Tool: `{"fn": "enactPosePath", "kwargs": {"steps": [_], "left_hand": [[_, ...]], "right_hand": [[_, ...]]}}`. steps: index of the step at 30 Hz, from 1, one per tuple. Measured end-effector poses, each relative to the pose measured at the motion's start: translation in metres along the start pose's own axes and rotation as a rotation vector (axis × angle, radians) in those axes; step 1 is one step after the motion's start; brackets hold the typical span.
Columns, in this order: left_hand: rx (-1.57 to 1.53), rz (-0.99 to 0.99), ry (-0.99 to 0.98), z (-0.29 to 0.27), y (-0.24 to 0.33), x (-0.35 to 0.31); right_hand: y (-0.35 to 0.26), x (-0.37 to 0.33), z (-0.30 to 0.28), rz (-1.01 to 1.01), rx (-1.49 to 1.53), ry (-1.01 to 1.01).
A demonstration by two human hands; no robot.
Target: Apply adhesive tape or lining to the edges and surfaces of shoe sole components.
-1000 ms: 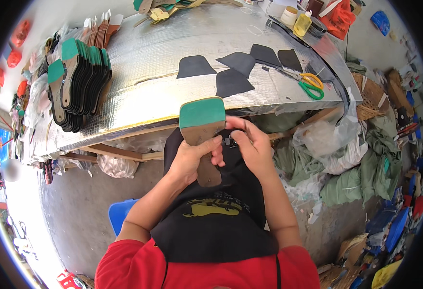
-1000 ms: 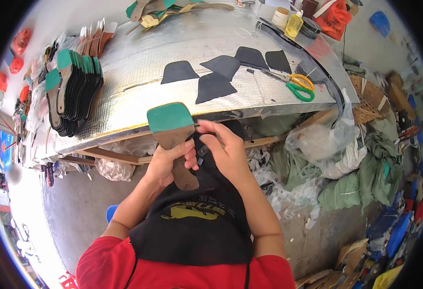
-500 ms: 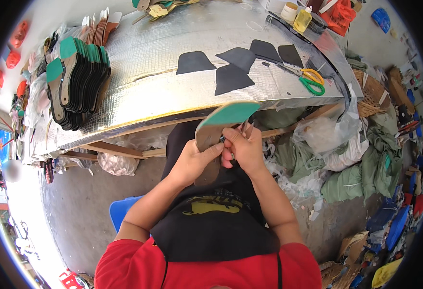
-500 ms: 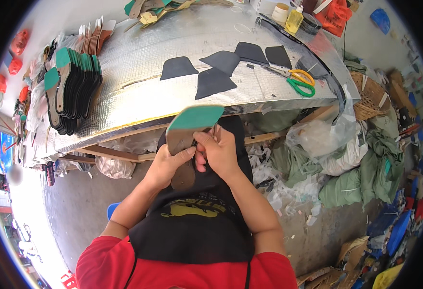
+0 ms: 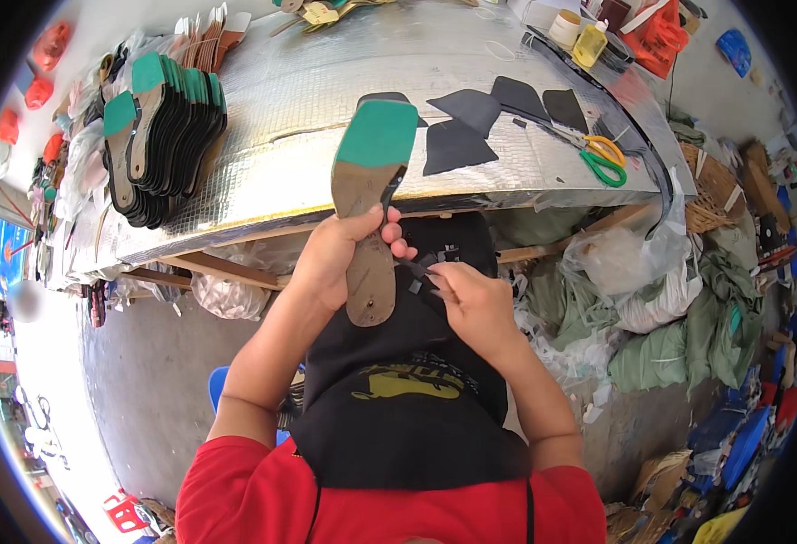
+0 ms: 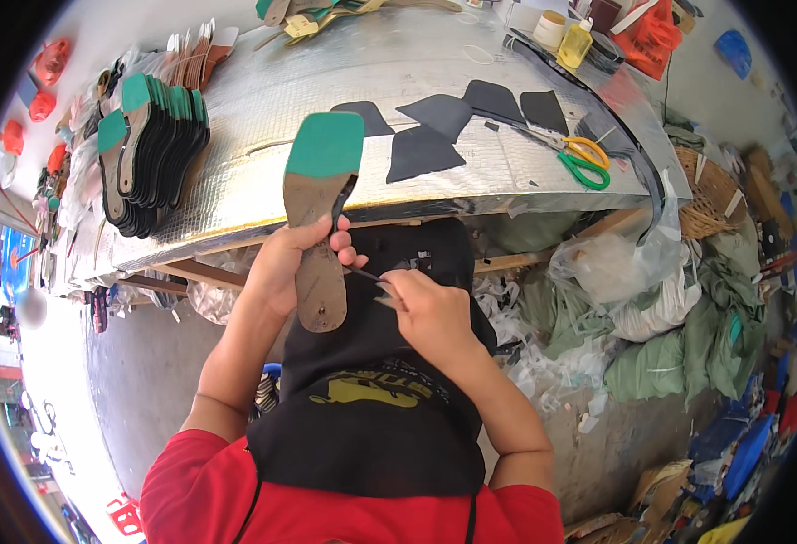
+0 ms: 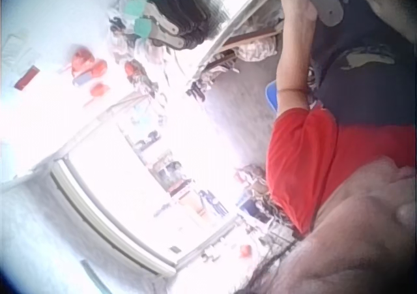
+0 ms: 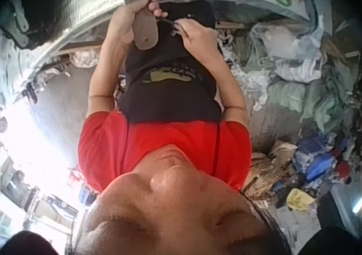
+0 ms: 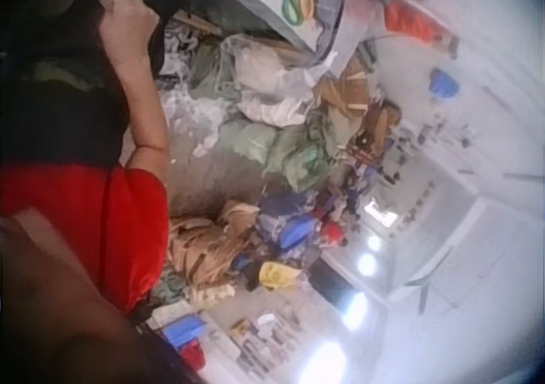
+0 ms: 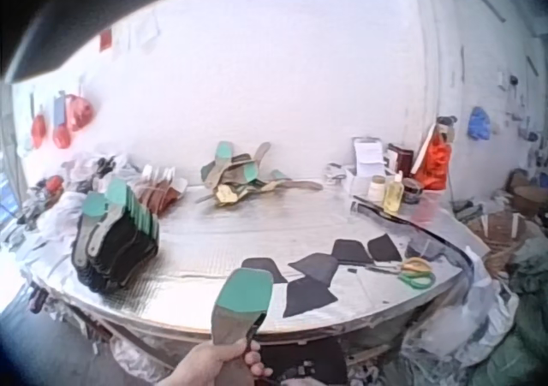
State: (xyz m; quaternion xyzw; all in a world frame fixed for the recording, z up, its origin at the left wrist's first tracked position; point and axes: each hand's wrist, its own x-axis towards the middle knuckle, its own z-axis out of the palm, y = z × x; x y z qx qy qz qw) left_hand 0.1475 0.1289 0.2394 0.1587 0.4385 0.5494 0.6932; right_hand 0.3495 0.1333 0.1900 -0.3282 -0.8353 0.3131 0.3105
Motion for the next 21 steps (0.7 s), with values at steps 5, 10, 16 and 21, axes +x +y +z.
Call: {"fn": "enactPosePath", "kwargs": {"steps": [5,10,16,21], "left_hand": [[0.063,0.18,0.006,0.009,0.017,-0.005],[0.114,0.195,0.024,0.017,0.032,-0.009],[-0.032,0.402,-0.024,0.013,0.024,-0.004],[-0.423,0.605,0.011,0.01,0.0,0.01]], "right_hand": [[-0.026,-0.015,0.023,-0.148,-0.475,0.053],[-0.034,-0.015,0.051,-0.215,-0.476,0.027],[-0.044,0.0,0.07,-0.06,0.251,0.215],[-0.049,0.026,0.05,0.446,1.078,0.282]]}}
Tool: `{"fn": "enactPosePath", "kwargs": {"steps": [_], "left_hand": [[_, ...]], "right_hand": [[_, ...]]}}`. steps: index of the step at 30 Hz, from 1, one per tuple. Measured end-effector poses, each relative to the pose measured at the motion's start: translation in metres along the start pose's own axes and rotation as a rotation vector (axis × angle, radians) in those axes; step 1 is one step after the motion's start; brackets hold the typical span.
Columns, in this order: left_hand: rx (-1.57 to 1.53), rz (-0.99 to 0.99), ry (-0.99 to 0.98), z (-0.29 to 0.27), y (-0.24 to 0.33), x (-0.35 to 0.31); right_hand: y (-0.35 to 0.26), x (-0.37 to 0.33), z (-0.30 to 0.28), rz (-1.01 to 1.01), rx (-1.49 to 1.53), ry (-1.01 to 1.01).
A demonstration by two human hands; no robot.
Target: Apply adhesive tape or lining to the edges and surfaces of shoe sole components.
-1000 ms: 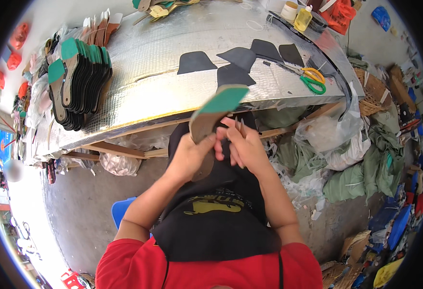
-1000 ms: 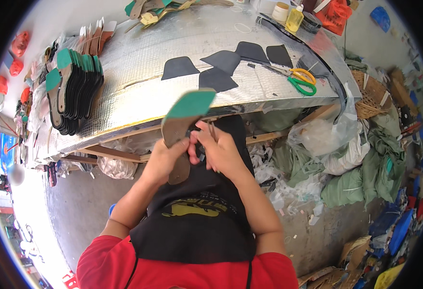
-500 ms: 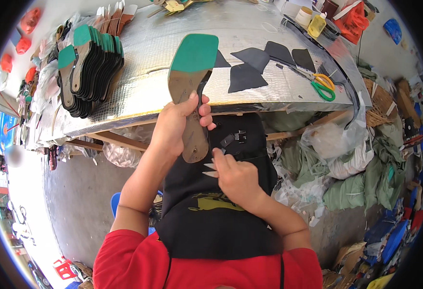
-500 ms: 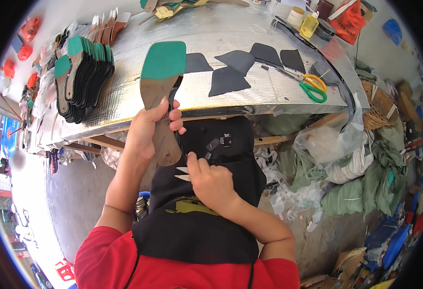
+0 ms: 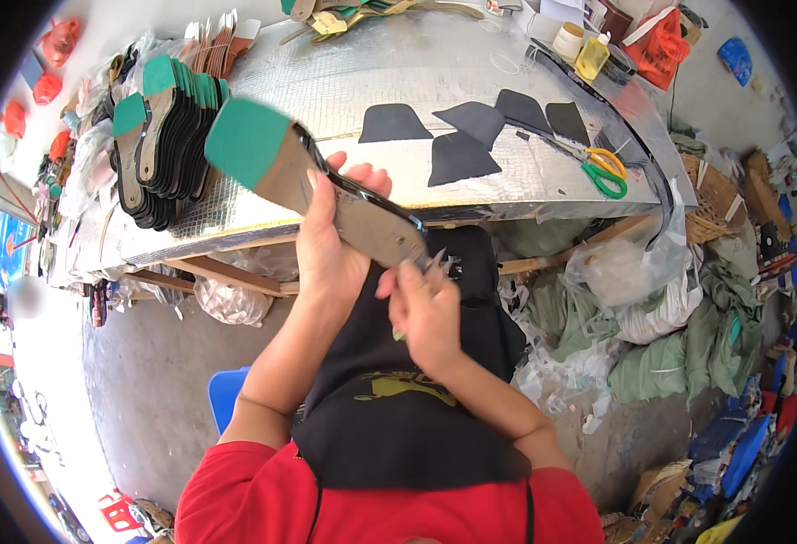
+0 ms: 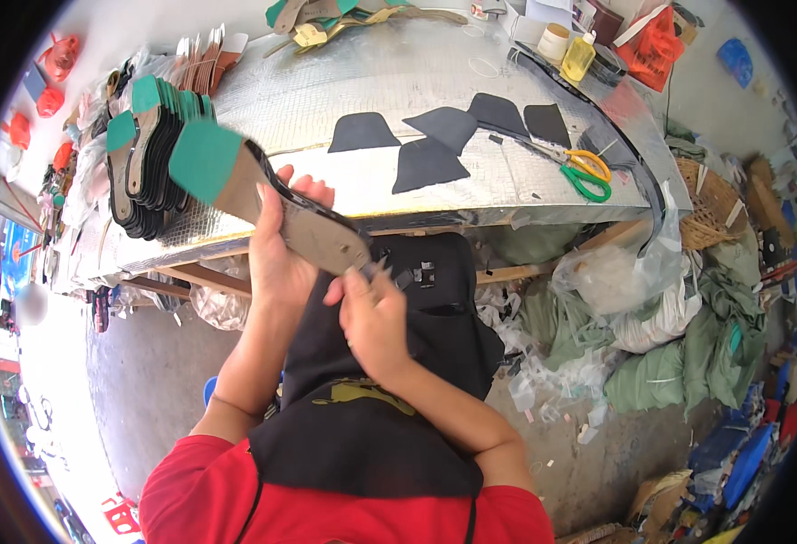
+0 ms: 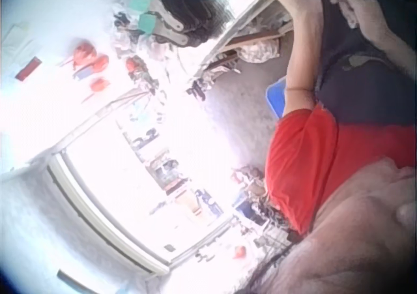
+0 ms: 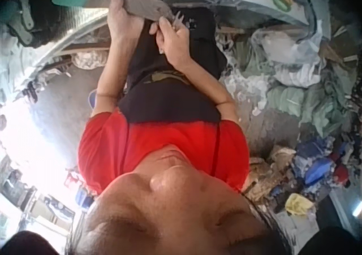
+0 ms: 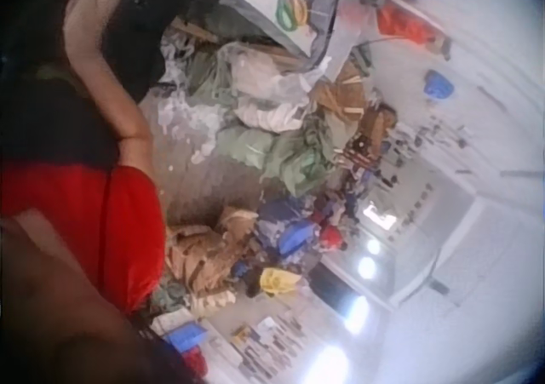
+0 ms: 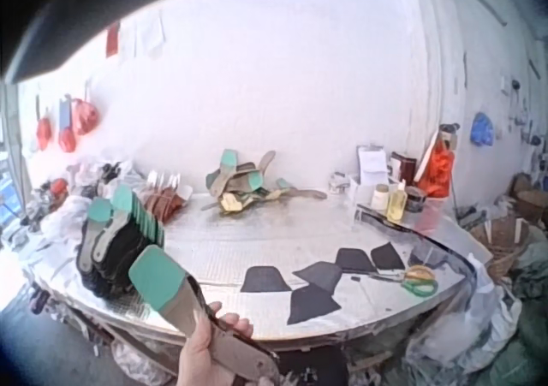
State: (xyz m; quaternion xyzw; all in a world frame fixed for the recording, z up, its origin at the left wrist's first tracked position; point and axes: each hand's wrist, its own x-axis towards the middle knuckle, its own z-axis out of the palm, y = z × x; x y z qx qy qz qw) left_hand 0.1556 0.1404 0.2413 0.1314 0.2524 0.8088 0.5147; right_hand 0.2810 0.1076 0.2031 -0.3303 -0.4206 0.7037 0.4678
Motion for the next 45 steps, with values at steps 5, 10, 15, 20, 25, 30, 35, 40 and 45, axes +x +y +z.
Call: {"fn": "enactPosePath", "kwargs": {"steps": [5,10,15,20,25,30,35,40,45], "left_hand": [[1.125,-0.513,-0.298,-0.007,0.024,-0.033],[1.673,0.613,-0.629,-0.01,0.036,-0.02],[1.419,-0.091,-0.614,-0.037,0.031,-0.014],[1.251,-0.113,-0.467,-0.058,0.014,-0.023],[1.102,-0.181,-0.275,-0.054,-0.008,-0.025],[1.069,-0.08,-0.169,-0.042,-0.019,-0.027],[1.109,-0.087,-0.1,-0.03,-0.015,-0.025],[0.858,-0.38,-0.388,-0.026,-0.003,-0.028],[0.518,-0.531,-0.19,-0.023,0.006,-0.018]], "right_hand": [[-0.047,0.035,-0.05,-0.078,-0.151,-0.019],[-0.063,0.041,-0.065,-0.285,-0.578,-0.361],[-0.077,0.045,-0.079,-0.683,-1.275,-0.256],[-0.03,0.012,-0.064,-0.795,-1.435,-0.129],[0.005,0.008,-0.039,-0.729,-1.302,0.009],[0.017,0.017,-0.024,-0.691,-1.107,0.11],[0.025,0.024,-0.027,-0.593,-0.979,0.132],[0.006,0.034,-0.042,-0.217,-0.451,-0.044],[-0.009,0.028,-0.061,0.172,-0.325,-0.195]]}}
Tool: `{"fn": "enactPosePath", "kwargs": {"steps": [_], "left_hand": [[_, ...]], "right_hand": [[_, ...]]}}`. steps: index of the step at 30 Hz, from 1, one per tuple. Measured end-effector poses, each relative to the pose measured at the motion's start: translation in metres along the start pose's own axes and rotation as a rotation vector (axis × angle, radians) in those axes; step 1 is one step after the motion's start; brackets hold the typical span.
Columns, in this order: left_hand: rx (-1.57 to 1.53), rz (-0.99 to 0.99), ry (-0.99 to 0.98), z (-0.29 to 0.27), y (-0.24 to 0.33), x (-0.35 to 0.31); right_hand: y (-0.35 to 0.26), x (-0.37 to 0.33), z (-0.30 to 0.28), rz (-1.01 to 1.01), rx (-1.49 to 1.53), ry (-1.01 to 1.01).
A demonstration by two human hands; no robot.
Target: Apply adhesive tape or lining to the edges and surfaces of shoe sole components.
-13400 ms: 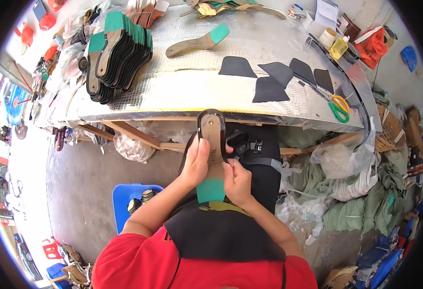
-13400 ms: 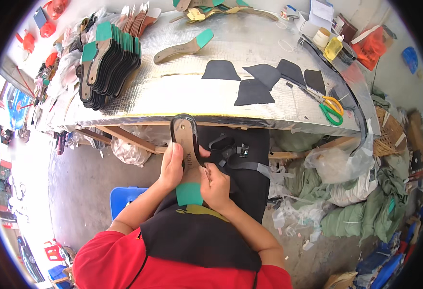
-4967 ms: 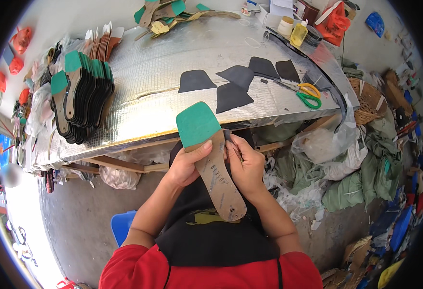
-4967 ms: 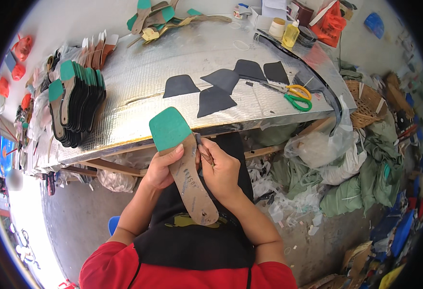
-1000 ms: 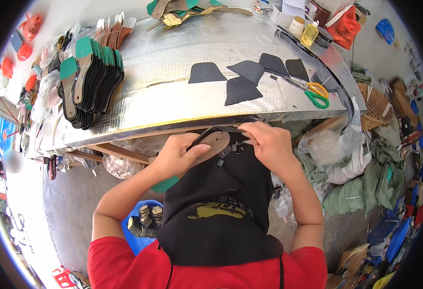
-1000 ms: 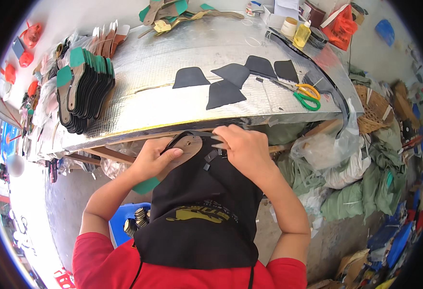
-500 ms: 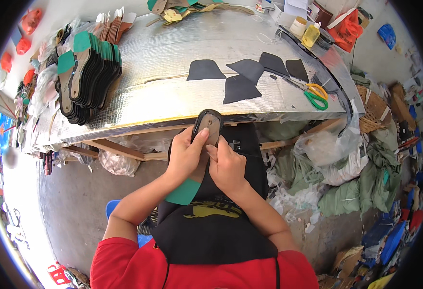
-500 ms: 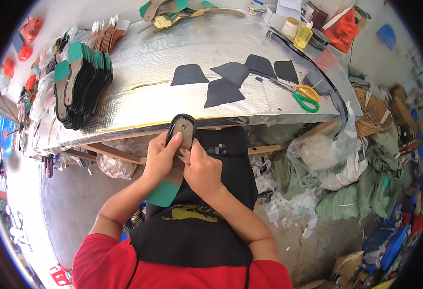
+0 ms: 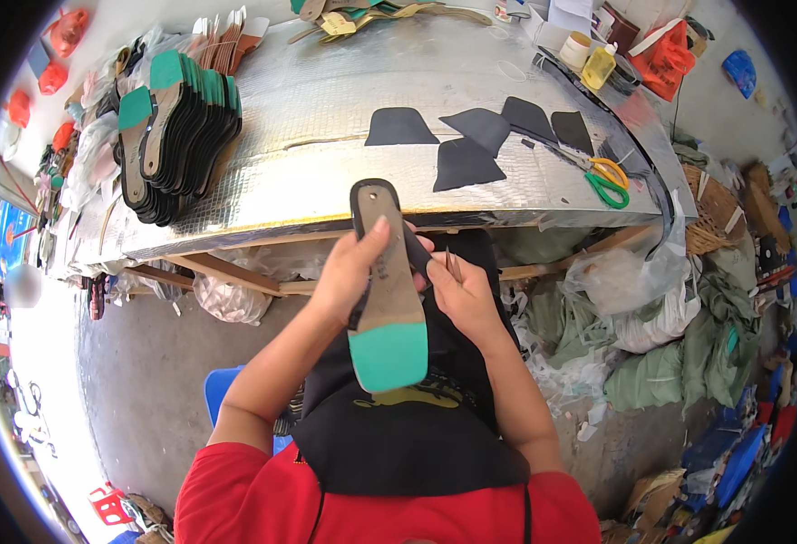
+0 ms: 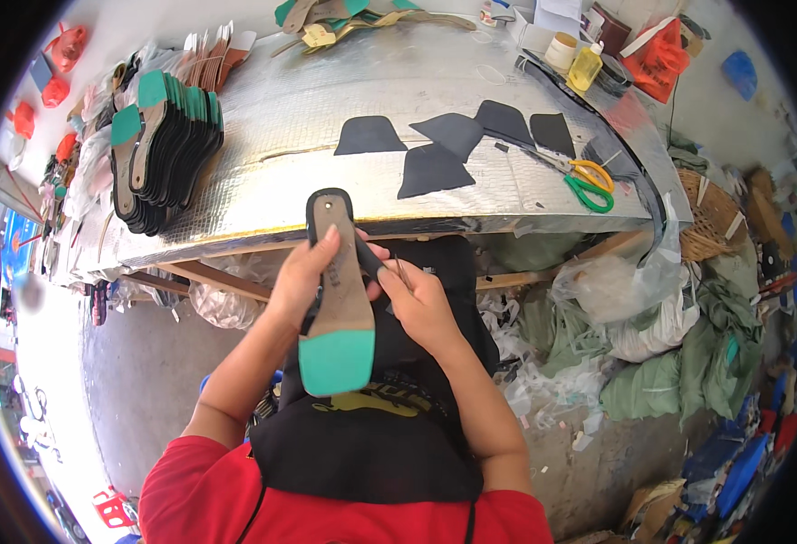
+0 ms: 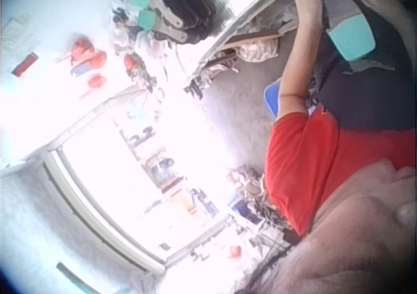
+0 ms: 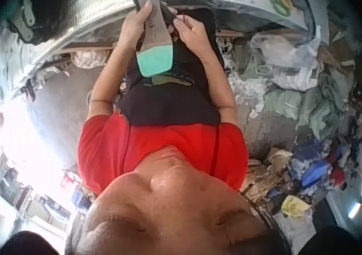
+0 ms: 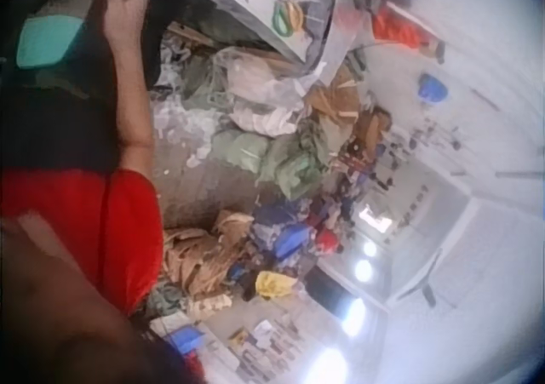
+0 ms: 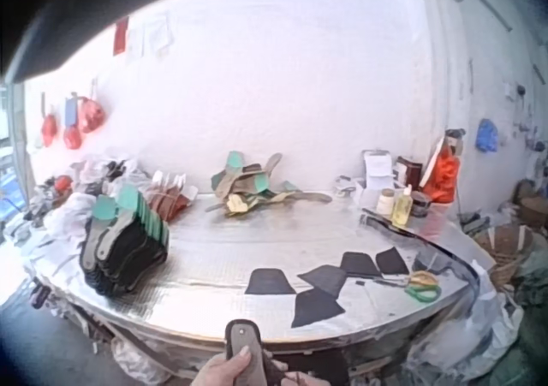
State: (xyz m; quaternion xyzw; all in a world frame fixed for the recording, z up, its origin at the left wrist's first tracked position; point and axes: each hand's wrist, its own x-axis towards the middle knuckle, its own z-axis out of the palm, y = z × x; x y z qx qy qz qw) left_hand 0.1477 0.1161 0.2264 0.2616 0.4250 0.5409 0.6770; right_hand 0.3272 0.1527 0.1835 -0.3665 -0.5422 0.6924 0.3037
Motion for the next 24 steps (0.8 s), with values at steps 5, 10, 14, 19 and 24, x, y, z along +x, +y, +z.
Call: {"fn": "enactPosePath", "kwargs": {"steps": [5,10,14,19,24], "left_hand": [[-0.01,0.024,0.135,-0.009,0.009,0.005],[-0.033,0.035,0.219,-0.016,0.004,0.011],[-0.001,0.058,0.205,-0.018,0.003,0.012],[0.258,0.295,0.325,-0.01,0.0,0.009],[0.323,0.445,0.311,-0.013,0.0,0.002]], "right_hand": [[0.024,-0.015,0.014,-0.061,0.067,-0.1],[0.028,-0.016,0.016,0.017,0.216,-0.157],[0.017,-0.016,0.009,0.027,0.233,-0.2],[0.008,-0.016,0.016,-0.001,0.215,-0.153],[0.002,-0.009,0.021,-0.165,-0.129,-0.07]]}}
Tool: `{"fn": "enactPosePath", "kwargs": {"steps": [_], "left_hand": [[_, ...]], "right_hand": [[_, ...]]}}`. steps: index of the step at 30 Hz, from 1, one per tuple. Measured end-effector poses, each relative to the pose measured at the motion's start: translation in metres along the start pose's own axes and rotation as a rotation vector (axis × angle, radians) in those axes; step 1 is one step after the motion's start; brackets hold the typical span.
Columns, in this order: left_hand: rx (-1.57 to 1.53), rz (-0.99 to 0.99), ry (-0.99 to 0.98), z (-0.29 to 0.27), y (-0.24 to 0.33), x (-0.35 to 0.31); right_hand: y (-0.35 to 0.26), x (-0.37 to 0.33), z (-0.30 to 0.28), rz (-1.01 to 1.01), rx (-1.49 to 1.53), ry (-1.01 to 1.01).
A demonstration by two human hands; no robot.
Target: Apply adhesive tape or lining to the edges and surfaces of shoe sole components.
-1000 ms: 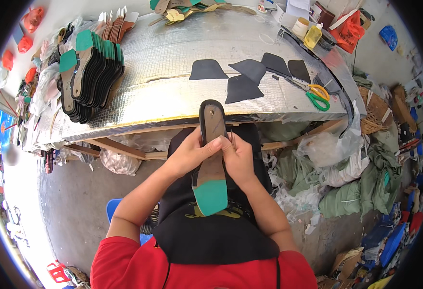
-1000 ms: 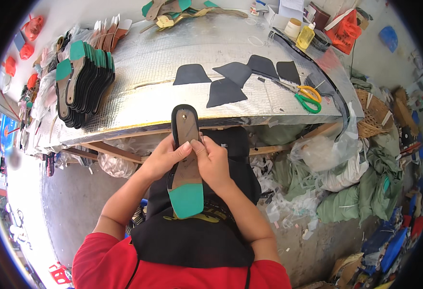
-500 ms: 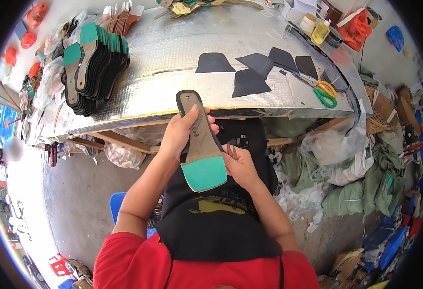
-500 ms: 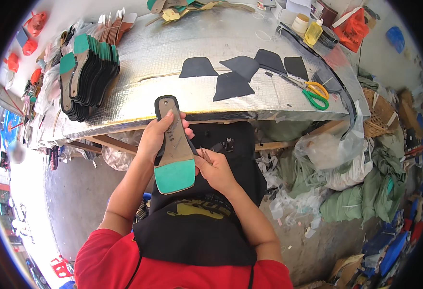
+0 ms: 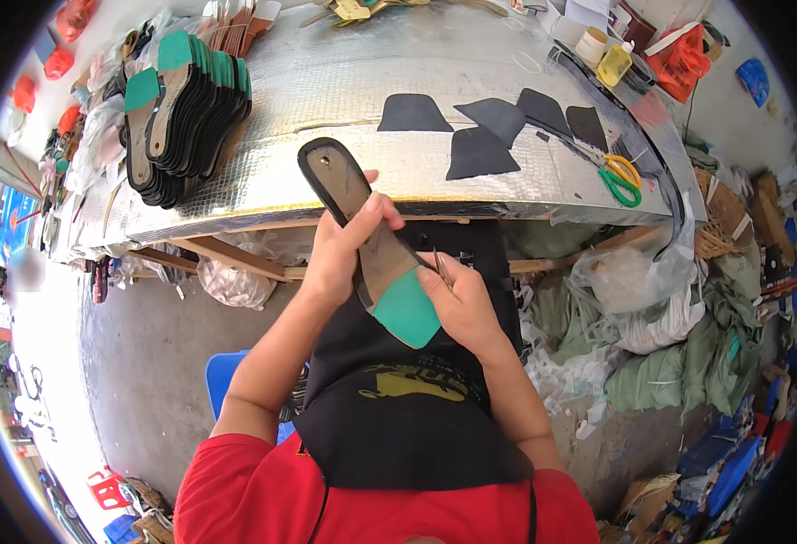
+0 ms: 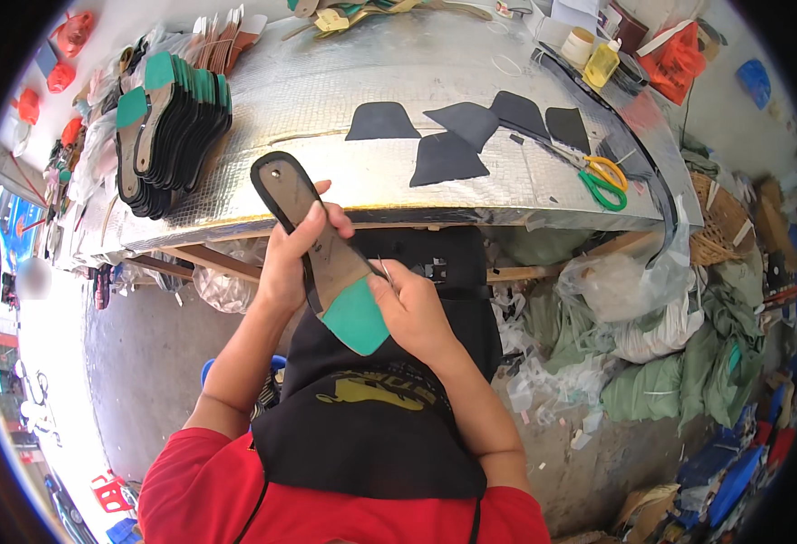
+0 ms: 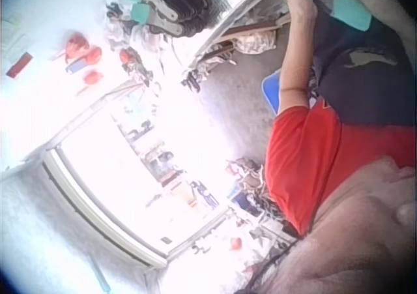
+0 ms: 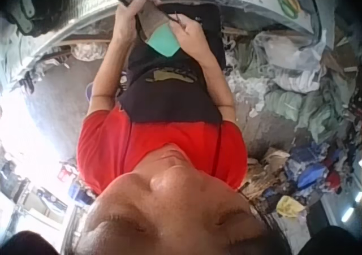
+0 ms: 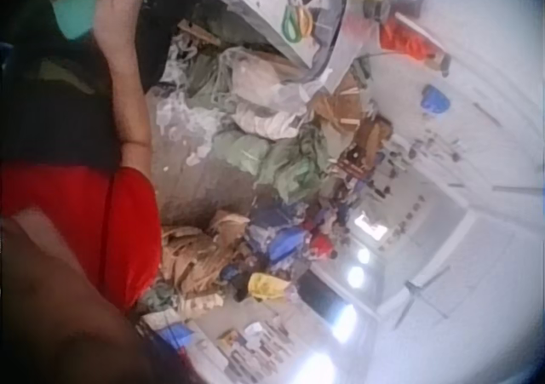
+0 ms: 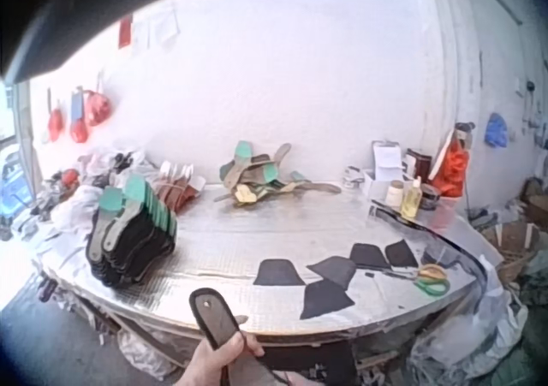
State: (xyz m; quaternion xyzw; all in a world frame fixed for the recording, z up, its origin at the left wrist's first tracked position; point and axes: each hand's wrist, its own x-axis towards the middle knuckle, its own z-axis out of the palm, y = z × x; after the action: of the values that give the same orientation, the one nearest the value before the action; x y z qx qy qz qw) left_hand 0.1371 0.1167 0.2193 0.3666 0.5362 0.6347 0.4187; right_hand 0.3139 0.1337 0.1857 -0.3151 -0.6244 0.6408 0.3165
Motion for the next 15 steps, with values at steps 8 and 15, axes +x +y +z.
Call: {"fn": "enactPosePath", "kwargs": {"steps": [8,15], "left_hand": [[-0.121,-0.058,-0.204,-0.03,0.003,-0.02],[-0.781,-0.373,0.088,-0.079,0.027,-0.02]], "right_hand": [[-0.004,0.013,0.01,0.019,0.001,-0.069],[-0.001,0.037,0.004,0.119,0.23,0.057]]}}
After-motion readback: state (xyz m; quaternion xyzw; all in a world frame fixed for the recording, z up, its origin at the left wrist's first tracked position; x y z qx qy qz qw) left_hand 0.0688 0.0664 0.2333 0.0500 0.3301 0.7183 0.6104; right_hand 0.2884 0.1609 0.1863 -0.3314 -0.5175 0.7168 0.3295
